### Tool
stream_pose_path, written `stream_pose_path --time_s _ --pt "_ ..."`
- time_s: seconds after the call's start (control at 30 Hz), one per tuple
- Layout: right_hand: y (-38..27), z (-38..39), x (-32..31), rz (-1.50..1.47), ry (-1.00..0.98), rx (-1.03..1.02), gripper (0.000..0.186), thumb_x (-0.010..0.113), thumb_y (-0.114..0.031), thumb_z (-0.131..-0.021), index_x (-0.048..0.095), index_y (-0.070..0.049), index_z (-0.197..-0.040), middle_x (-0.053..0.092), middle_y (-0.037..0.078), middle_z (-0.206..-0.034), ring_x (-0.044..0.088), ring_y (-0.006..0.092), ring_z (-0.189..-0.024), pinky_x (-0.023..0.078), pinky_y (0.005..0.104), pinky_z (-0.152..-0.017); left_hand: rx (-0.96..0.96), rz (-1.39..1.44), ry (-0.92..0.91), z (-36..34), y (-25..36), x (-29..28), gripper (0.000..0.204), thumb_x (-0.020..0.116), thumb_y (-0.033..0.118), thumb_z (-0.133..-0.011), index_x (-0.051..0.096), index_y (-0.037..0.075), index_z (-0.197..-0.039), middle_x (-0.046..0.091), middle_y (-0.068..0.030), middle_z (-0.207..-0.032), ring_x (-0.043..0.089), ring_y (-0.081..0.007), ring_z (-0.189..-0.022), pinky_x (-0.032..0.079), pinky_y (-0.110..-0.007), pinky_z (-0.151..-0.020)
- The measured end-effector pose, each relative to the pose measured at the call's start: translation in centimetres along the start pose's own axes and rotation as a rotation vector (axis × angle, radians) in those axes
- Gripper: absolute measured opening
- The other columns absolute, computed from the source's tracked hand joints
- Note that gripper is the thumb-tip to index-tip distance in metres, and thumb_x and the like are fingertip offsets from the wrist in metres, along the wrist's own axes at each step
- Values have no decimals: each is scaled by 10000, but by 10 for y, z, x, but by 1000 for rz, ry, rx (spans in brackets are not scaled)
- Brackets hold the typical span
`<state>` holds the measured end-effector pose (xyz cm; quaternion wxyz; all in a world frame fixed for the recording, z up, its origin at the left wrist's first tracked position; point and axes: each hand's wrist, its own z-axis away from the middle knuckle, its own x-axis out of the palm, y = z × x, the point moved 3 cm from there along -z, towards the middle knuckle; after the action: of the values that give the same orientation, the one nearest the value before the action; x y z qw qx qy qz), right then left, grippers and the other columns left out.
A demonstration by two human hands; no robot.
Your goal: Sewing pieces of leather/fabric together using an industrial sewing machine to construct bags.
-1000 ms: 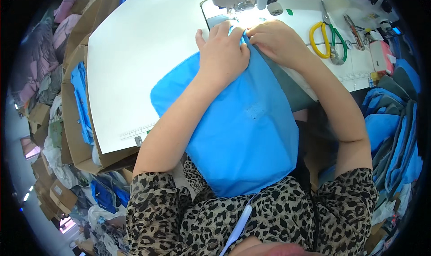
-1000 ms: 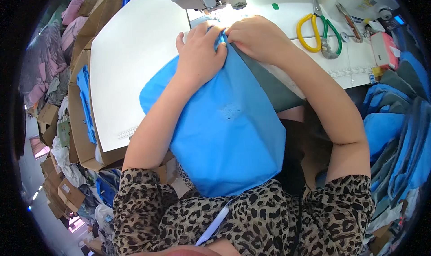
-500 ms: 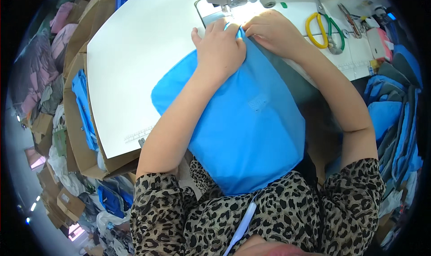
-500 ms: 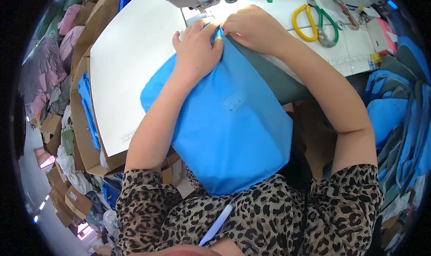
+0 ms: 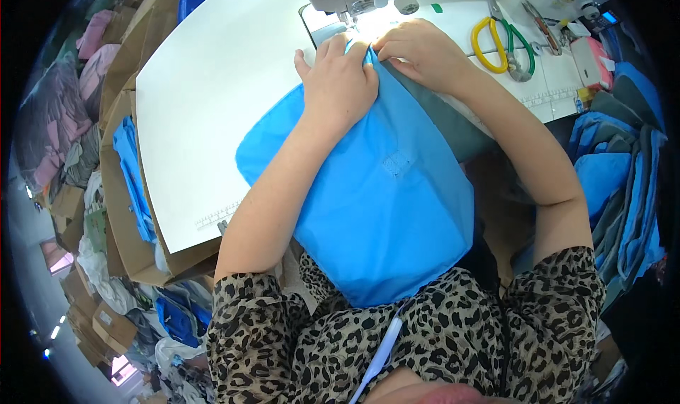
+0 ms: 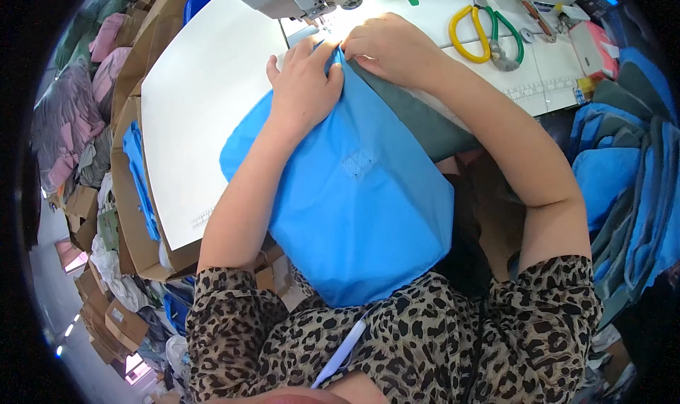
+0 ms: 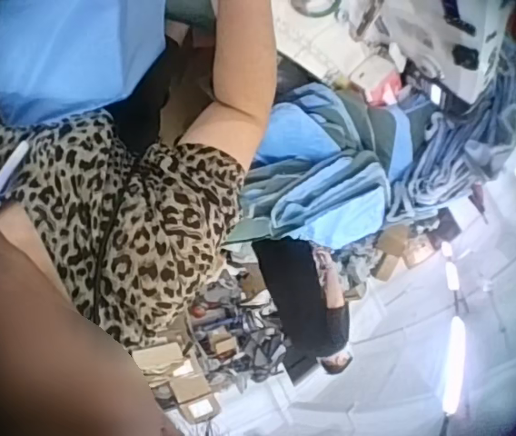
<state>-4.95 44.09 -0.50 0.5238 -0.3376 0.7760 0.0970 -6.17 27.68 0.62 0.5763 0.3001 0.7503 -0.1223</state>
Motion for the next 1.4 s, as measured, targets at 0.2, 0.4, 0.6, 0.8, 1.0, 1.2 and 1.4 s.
stream_pose_path --time_s 0.2,0.4,0.6,0.8,1.0,1.2,1.4 --pt "-5 4 -5 -33 51 -76 89 620 -124 -835 645 -137 -920 645 13 -969 599 219 -965 441 366 -886 -27 58 -146 2 -10 -12 330 542 249 -918 608 138 -1222 527 -86 -1336 425 -253 -1327 224 -607 -1104" --pt "-23 21 -13 19 48 -250 151 610 -102 -830 670 -141 -963 660 4 -1049 604 189 -1057 452 354 -920 285 -23 -129 15 -16 -27 334 584 178 -907 607 127 -1237 535 -71 -1352 407 -250 -1351 250 -507 -1135" --pt "-24 20 -9 -10 96 -211 133 614 -97 -807 668 -134 -923 658 -15 -1029 611 174 -1023 461 329 -918 334 213 -81 23 -20 -19 347 578 144 -908 594 106 -1253 548 -104 -1326 458 -277 -1301 312 -420 -1115" --pt "-24 16 -9 -49 109 -206 135 659 -62 -782 657 -112 -907 668 -1 -1035 604 204 -1075 464 360 -957 241 280 -45 23 -13 -16 347 581 130 -903 590 98 -1249 544 -112 -1326 480 -294 -1266 340 -421 -1081" --pt "-22 17 -6 -4 120 -234 89 652 -88 -802 656 -125 -882 655 -4 -1013 604 188 -1046 454 336 -949 204 194 14 26 -2 -12 330 586 150 -903 617 134 -1232 541 -100 -1312 482 -289 -1241 337 -425 -1069" --pt "-22 15 -6 -47 127 -228 89 649 -86 -796 644 -126 -875 651 12 -987 597 201 -1038 452 349 -947 96 159 65 29 5 -10 290 558 165 -917 656 153 -1190 550 -90 -1286 501 -263 -1196 286 -424 -1080" --pt "-22 12 -5 -55 123 -219 83 640 -101 -807 643 -142 -879 652 -3 -977 594 188 -1029 437 351 -929 55 152 62 29 -1 -4 289 558 175 -912 663 164 -1182 561 -70 -1281 502 -229 -1211 268 -441 -1082"
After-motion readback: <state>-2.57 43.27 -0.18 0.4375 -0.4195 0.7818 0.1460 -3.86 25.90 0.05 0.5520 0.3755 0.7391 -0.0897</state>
